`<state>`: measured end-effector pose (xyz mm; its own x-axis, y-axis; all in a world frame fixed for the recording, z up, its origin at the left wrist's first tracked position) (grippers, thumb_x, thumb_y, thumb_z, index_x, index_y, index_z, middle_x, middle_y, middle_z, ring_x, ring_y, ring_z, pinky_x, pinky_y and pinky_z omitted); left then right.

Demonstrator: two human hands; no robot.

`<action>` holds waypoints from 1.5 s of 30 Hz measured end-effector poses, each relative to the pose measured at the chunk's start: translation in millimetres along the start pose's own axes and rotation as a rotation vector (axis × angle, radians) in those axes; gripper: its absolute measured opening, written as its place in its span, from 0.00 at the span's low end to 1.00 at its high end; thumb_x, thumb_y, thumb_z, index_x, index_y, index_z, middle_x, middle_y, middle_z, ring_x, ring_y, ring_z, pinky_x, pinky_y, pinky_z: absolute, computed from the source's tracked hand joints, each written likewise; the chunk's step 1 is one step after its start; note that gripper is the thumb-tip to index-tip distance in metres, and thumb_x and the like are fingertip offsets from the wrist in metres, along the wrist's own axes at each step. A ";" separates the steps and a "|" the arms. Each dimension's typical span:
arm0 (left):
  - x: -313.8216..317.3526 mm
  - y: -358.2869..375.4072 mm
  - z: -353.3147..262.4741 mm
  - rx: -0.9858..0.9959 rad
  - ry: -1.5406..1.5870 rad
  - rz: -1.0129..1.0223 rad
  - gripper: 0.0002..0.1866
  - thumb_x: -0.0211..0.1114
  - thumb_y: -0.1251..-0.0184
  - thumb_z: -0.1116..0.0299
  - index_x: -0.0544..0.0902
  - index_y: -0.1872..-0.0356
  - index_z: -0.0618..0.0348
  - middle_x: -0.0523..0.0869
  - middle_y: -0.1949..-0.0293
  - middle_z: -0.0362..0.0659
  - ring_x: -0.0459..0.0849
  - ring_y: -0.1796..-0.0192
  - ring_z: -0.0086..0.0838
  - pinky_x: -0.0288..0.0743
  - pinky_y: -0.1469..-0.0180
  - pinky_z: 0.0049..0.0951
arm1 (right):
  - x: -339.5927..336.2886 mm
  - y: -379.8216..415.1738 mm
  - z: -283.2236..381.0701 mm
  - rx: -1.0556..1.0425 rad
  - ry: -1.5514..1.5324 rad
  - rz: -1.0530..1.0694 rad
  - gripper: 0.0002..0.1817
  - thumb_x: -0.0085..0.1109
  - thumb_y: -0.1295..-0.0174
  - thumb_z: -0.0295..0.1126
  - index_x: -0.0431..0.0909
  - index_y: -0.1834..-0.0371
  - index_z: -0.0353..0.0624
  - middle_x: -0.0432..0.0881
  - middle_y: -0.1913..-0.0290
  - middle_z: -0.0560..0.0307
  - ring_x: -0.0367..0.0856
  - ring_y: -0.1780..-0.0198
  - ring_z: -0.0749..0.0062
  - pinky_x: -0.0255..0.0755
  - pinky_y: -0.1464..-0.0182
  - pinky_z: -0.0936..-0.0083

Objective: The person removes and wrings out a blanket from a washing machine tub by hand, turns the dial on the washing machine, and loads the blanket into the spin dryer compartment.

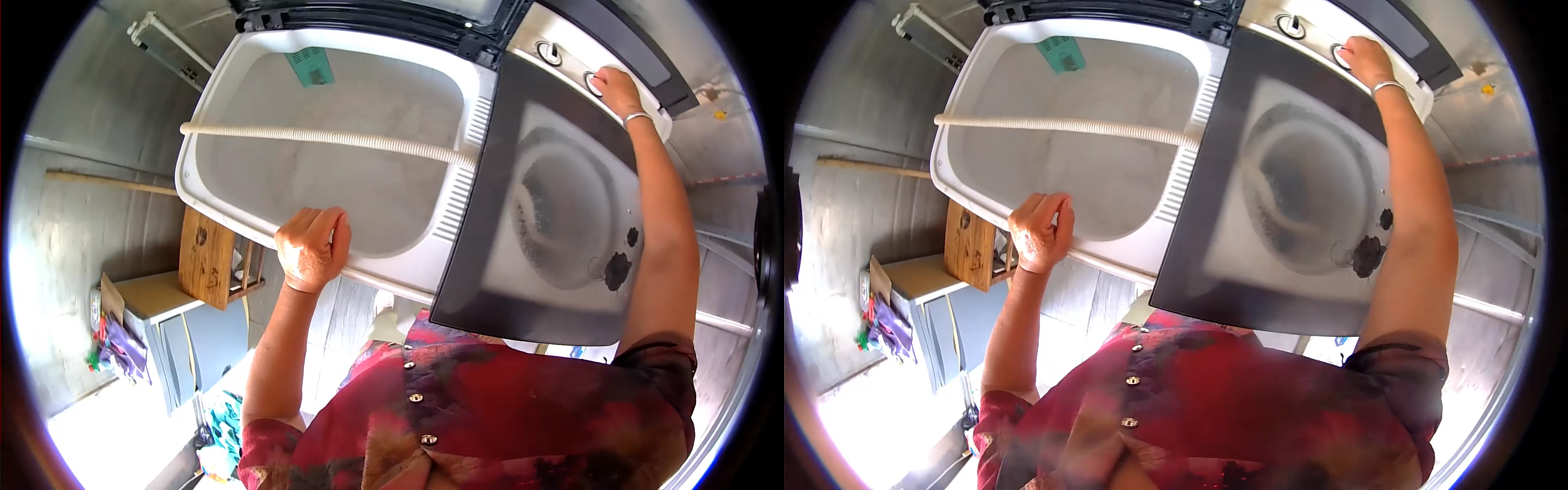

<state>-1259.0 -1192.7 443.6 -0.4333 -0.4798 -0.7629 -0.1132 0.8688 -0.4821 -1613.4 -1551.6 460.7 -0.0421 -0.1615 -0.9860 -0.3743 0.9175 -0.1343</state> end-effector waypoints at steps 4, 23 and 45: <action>-3.8 -1.2 -1.5 -0.006 0.003 -0.037 0.02 0.58 0.57 0.76 0.75 0.82 0.58 0.74 0.86 0.41 0.72 0.84 0.32 0.66 0.82 0.26 | 8.2 -8.8 -8.4 0.113 0.056 -0.004 0.11 0.51 0.48 0.39 0.75 0.70 0.42 0.78 0.66 0.51 0.75 0.60 0.58 0.67 0.57 0.69; -4.3 0.3 1.0 0.022 0.012 -0.045 0.02 0.59 0.57 0.76 0.75 0.82 0.58 0.75 0.87 0.40 0.73 0.83 0.32 0.67 0.81 0.27 | 7.7 -10.7 -19.3 0.370 0.069 0.015 0.12 0.48 0.49 0.39 0.74 0.67 0.43 0.78 0.63 0.49 0.75 0.59 0.56 0.68 0.57 0.68; -5.1 2.6 2.3 0.044 0.056 -0.051 0.02 0.58 0.59 0.78 0.76 0.81 0.59 0.73 0.87 0.41 0.73 0.84 0.32 0.66 0.82 0.26 | 15.2 -17.0 -21.6 0.322 0.096 0.092 0.12 0.47 0.49 0.37 0.74 0.65 0.45 0.77 0.62 0.48 0.75 0.58 0.55 0.67 0.55 0.67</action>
<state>-1255.0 -1188.3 445.3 -0.4776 -0.5149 -0.7119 -0.0976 0.8363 -0.5395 -1627.7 -1577.5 450.1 -0.1550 -0.0917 -0.9836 -0.0538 0.9950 -0.0843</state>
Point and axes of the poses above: each hand's wrist, its own y-axis away from the middle knuckle, its own x-axis out of the palm, z = x × y, the point moved 9 cm from there along -y, towards the middle knuckle
